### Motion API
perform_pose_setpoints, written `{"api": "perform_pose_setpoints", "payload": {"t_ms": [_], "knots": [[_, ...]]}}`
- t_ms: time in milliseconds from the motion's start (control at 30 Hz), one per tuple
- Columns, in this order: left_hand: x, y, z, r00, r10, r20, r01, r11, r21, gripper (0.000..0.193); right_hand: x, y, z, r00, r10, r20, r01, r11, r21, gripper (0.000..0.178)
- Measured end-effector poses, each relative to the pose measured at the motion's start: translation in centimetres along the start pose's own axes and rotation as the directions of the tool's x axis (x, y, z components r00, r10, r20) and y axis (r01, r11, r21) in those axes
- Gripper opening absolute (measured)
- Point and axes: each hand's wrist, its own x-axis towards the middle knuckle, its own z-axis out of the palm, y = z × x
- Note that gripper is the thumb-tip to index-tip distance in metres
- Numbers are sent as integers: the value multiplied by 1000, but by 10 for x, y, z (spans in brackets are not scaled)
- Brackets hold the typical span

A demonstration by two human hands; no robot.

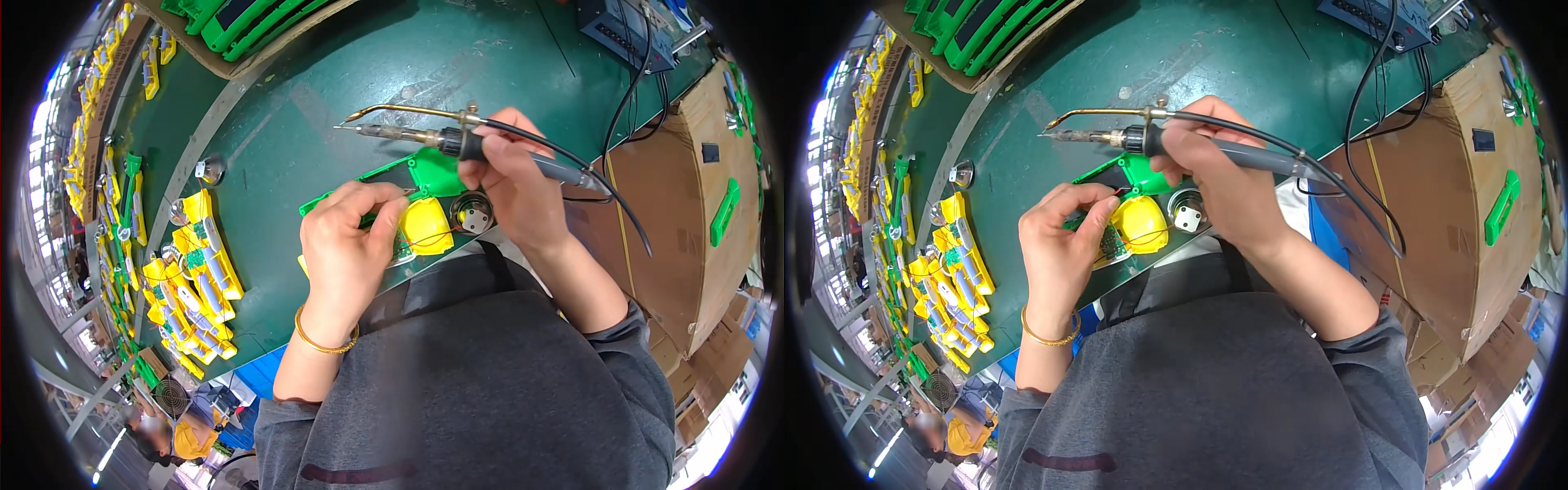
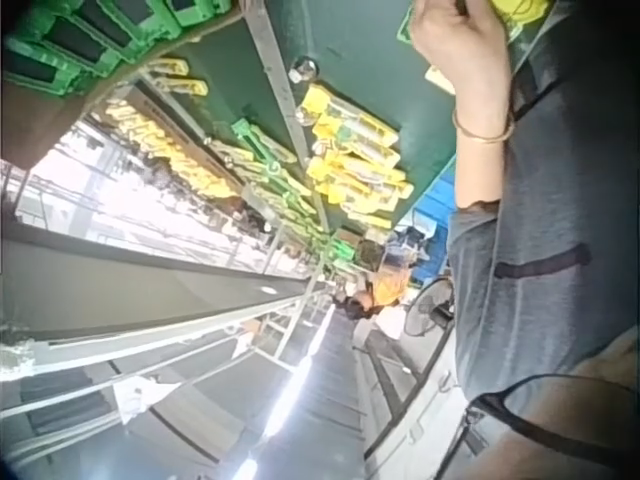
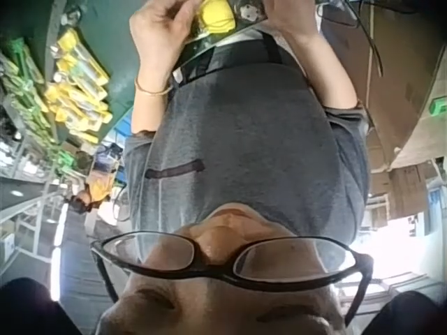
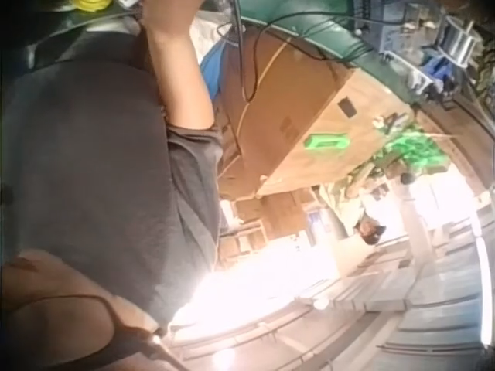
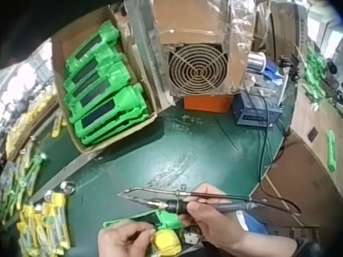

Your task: Soldering internal components and assembling the plastic bodies of flashlights on a factory production line.

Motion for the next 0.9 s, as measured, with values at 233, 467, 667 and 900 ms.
{"api": "perform_pose_setpoints", "payload": {"t_ms": [233,467,667,900], "knots": [[8,6,5,998,57,31,-62,976,211,4,2,-39,-30,1000,-10,27,15,978,-209,23],[12,11,10,998,35,45,-48,934,354,3,11,-66,-38,982,138,126,-51,845,-533,18],[11,13,11,999,17,43,-32,931,365,4,26,-69,-40,938,242,249,9,700,-714,16],[11,13,6,999,21,38,-31,957,289,3,40,-70,-32,907,306,289,-4,692,-722,14]]}}
